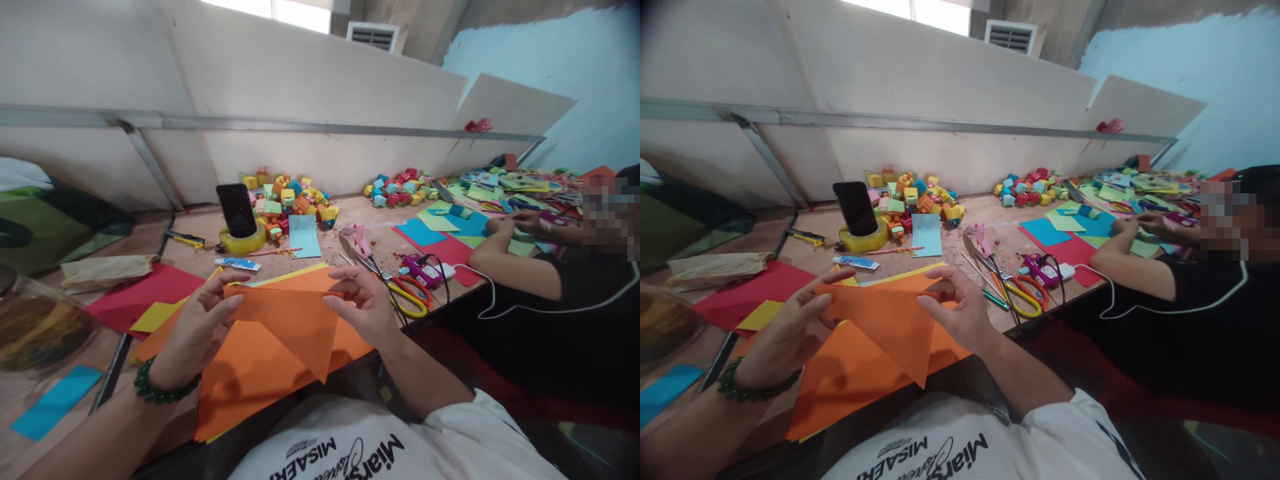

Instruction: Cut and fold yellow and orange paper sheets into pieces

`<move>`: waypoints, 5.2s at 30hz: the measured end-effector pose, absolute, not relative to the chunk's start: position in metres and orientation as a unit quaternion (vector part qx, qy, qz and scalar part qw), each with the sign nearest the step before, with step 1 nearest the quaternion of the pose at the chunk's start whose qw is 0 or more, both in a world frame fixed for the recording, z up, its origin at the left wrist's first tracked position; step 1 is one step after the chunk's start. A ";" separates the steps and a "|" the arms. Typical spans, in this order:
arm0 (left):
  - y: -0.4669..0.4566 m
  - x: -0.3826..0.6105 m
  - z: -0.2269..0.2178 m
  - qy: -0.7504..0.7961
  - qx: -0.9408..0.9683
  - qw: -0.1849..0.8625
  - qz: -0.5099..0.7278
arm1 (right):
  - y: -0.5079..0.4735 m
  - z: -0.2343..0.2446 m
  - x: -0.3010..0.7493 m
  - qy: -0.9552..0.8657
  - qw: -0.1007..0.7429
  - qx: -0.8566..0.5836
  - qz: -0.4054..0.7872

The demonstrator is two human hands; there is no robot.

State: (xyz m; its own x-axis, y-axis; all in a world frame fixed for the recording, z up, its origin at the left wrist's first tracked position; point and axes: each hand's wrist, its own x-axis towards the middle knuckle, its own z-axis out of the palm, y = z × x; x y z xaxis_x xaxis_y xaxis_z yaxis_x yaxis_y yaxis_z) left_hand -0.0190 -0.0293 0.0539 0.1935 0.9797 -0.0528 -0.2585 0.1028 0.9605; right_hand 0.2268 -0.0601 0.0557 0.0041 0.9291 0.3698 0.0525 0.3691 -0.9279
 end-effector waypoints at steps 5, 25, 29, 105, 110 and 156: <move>-0.036 -0.002 0.050 0.410 0.433 0.665 0.450 | -0.062 0.046 0.221 -0.604 0.577 -0.412 0.365; -0.037 -0.002 0.059 0.449 0.421 0.633 0.469 | -0.076 0.031 0.236 -0.671 0.560 -0.447 0.190; -0.038 -0.002 0.063 0.449 0.418 0.630 0.476 | -0.079 0.030 0.238 -0.697 0.560 -0.428 0.130; -0.006 0.053 0.024 0.389 0.909 0.128 0.074 | -0.055 -0.010 0.317 -0.677 0.085 -0.730 -0.030; -0.028 0.064 0.036 0.306 0.951 0.002 -0.052 | -0.056 -0.020 0.321 -0.687 0.140 -0.712 -0.042; -0.021 0.046 0.027 0.373 0.925 0.047 0.062 | -0.048 -0.015 0.318 -0.726 0.141 -0.671 -0.053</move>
